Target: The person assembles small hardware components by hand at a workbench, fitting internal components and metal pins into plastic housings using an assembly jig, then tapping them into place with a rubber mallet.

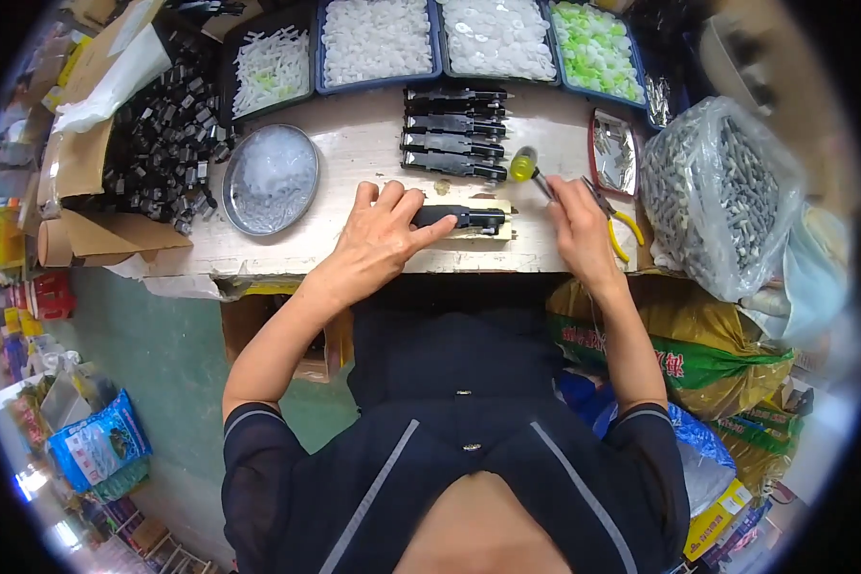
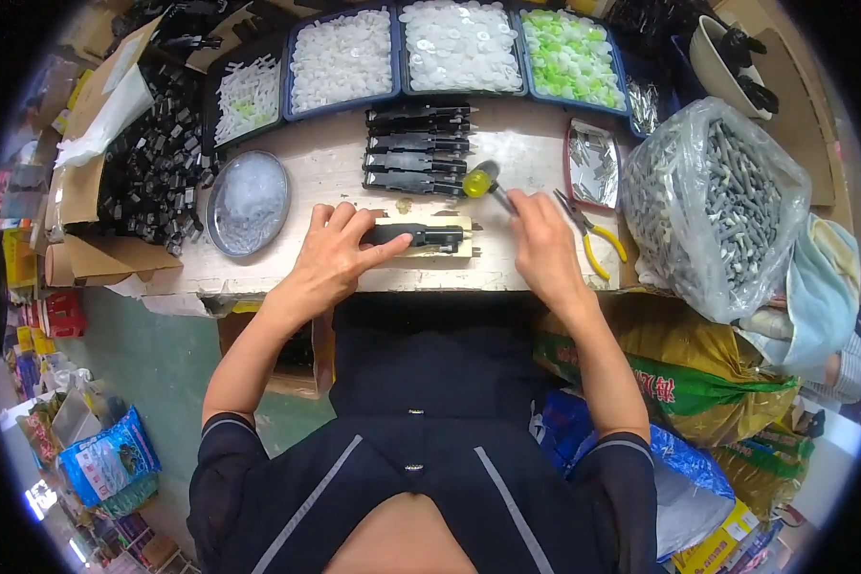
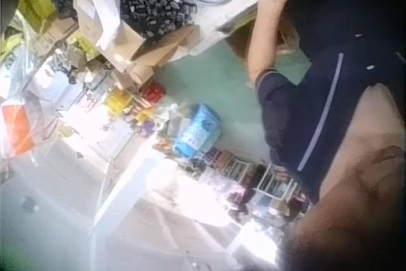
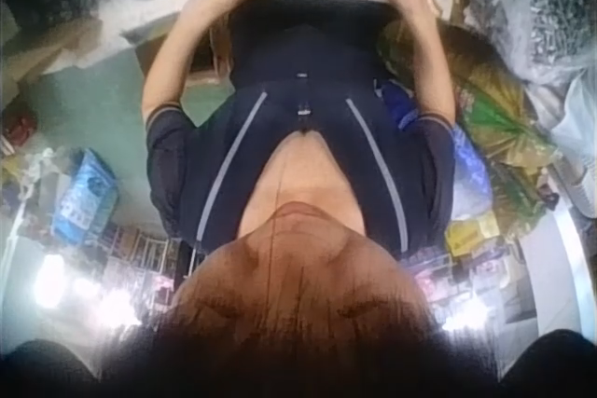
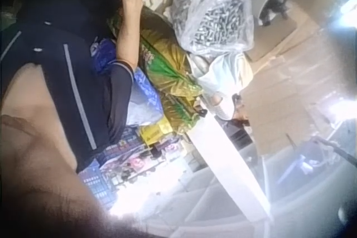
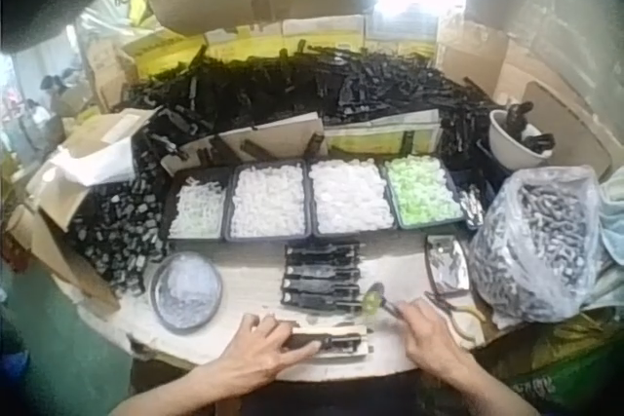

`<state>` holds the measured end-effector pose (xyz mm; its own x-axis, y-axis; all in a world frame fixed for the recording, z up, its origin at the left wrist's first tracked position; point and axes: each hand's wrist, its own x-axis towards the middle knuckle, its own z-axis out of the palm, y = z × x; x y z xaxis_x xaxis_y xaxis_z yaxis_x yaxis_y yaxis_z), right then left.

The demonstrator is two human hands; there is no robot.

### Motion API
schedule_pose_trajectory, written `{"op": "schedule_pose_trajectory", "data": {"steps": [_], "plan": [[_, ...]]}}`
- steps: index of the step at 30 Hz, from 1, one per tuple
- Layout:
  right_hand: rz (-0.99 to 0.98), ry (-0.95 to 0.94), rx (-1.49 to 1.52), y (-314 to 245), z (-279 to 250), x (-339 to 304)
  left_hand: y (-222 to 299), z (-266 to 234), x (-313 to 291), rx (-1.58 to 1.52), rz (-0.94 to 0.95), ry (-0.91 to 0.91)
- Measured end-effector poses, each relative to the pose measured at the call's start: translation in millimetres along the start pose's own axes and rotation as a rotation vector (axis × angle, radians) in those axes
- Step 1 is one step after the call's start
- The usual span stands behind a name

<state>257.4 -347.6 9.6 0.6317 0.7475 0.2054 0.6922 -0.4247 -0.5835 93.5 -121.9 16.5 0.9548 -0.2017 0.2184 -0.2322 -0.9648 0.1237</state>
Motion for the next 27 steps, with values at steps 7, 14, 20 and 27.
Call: {"op": "schedule_pose_trajectory", "data": {"steps": [7,14,20,27], "plan": [[-0.178,-0.111,0.087,-45,-14,-20,1,-4,5,-0.001,-0.002,-0.068],[-0.180,-0.170,-0.137,-64,-25,-13,4,-5,7,0.012,-0.009,-0.069],[-0.092,-0.371,-0.374,-68,-21,-7,5,-6,10,0.030,0.018,-0.055],[-0.077,-0.371,-0.381,-68,-13,-13,-2,-7,13,-0.207,-0.025,-0.067]]}}
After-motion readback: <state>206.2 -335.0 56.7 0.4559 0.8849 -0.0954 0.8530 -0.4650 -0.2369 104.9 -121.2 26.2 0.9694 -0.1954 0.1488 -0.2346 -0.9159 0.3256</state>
